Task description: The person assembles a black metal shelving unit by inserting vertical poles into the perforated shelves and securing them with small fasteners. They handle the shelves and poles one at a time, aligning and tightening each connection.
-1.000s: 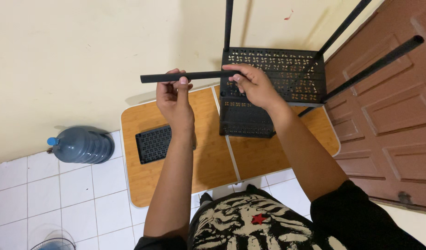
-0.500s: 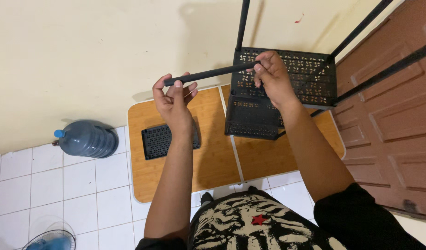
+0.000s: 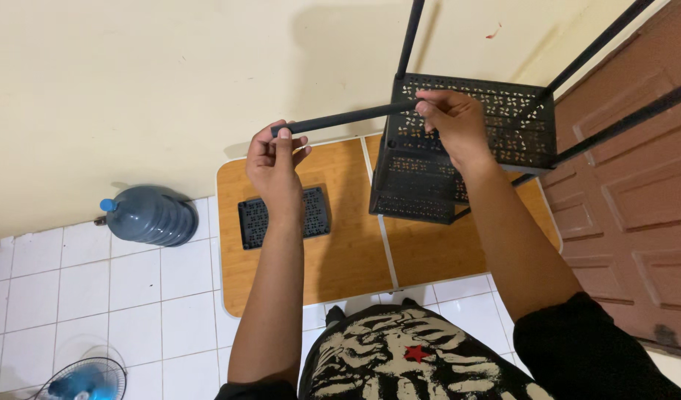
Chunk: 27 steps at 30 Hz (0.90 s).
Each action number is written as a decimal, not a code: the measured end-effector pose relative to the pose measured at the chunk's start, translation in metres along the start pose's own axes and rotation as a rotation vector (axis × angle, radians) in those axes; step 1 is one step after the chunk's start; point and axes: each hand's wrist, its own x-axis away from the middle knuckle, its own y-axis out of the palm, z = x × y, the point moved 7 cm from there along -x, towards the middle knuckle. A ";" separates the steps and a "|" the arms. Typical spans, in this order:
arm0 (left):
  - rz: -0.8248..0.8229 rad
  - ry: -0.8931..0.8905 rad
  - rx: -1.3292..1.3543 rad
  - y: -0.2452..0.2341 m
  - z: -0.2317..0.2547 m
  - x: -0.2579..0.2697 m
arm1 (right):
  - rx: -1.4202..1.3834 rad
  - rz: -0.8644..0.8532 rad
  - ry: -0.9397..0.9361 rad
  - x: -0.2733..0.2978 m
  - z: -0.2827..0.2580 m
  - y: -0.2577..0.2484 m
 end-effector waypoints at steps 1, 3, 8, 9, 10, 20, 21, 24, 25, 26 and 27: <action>-0.007 0.012 0.005 -0.002 0.003 0.001 | 0.028 0.009 -0.003 0.001 -0.003 0.003; -0.024 0.036 0.015 -0.004 0.007 0.002 | 0.084 0.031 -0.012 0.004 -0.009 0.008; -0.027 0.017 0.054 -0.016 0.014 -0.001 | 0.089 0.036 -0.068 0.018 -0.028 0.023; -0.026 0.007 0.053 -0.019 0.015 -0.001 | 0.082 0.033 -0.080 0.021 -0.032 0.025; -0.026 -0.002 0.053 -0.023 0.017 -0.003 | 0.072 0.046 -0.068 0.024 -0.034 0.028; -0.064 -0.043 0.050 -0.060 0.033 -0.009 | 0.012 0.180 -0.067 0.055 -0.043 0.059; -0.062 -0.052 0.035 -0.065 0.035 -0.010 | 0.000 0.189 -0.063 0.058 -0.041 0.062; -0.067 -0.042 0.078 -0.076 0.038 -0.010 | -0.043 0.206 -0.037 0.066 -0.032 0.068; -0.066 -0.042 0.068 -0.080 0.039 -0.009 | -0.062 0.207 -0.036 0.069 -0.030 0.071; -0.063 -0.042 0.059 -0.084 0.041 -0.009 | -0.081 0.206 -0.036 0.071 -0.027 0.075; -0.060 -0.041 0.049 -0.088 0.042 -0.009 | -0.100 0.205 -0.036 0.073 -0.025 0.078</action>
